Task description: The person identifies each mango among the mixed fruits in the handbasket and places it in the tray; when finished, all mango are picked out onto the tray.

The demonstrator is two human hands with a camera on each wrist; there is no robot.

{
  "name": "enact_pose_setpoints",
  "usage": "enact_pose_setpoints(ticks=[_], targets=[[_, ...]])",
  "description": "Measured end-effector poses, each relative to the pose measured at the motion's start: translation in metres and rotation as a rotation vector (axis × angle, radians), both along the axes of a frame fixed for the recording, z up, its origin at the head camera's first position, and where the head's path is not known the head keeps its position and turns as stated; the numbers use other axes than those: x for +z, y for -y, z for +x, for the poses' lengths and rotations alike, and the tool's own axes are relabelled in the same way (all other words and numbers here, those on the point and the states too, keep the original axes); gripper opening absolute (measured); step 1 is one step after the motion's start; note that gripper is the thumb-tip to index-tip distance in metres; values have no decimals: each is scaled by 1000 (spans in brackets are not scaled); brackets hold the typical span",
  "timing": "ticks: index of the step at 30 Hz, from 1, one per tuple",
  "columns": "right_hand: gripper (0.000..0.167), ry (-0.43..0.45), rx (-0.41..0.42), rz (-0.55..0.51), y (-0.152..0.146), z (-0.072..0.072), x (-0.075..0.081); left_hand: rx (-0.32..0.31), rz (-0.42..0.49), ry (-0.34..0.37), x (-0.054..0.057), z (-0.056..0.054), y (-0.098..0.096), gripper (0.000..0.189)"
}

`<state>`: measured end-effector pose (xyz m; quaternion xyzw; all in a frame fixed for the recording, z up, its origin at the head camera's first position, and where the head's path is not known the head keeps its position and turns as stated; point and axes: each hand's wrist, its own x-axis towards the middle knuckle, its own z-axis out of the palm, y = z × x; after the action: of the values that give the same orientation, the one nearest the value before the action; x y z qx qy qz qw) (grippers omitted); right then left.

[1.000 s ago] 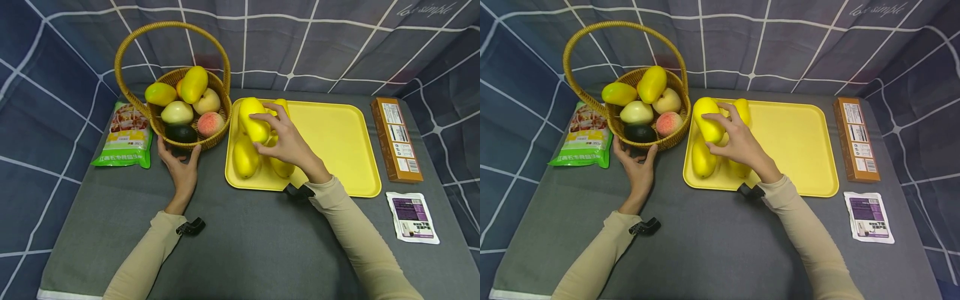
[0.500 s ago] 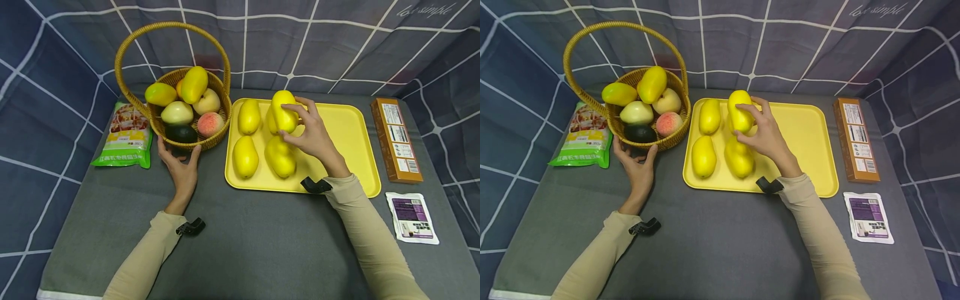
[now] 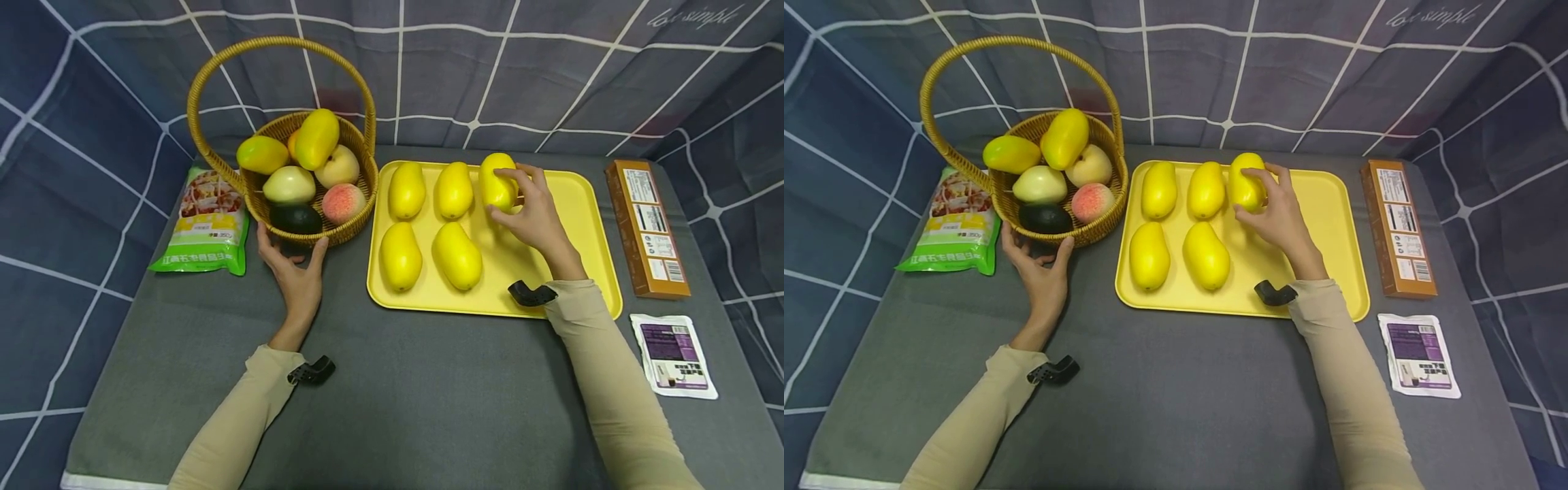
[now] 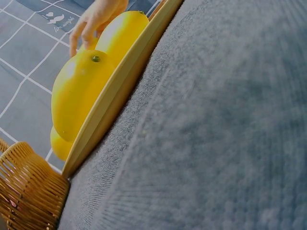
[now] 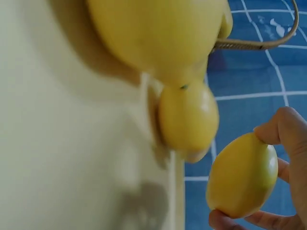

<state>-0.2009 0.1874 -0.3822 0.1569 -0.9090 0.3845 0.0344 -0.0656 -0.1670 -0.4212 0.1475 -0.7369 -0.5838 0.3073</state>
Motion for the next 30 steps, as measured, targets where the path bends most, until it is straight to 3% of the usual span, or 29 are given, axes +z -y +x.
enact_pose_setpoints(ticks=[4,10,18,24,30], targets=[[60,56,4,18,-8,-4,-9,1,-1,5,-5,-1,3,94],[61,106,18,42,-14,-7,-18,12,-25,2,-28,-6,12,98],[62,115,23,76,-14,-9,-23,8,-20,-12,-30,-6,14,98],[65,114,25,132,-16,-8,-25,9,-17,-7,-24,-5,10,97],[71,128,14,154,-18,-6,-26,-9,-4,-7,0,0,1,92]])
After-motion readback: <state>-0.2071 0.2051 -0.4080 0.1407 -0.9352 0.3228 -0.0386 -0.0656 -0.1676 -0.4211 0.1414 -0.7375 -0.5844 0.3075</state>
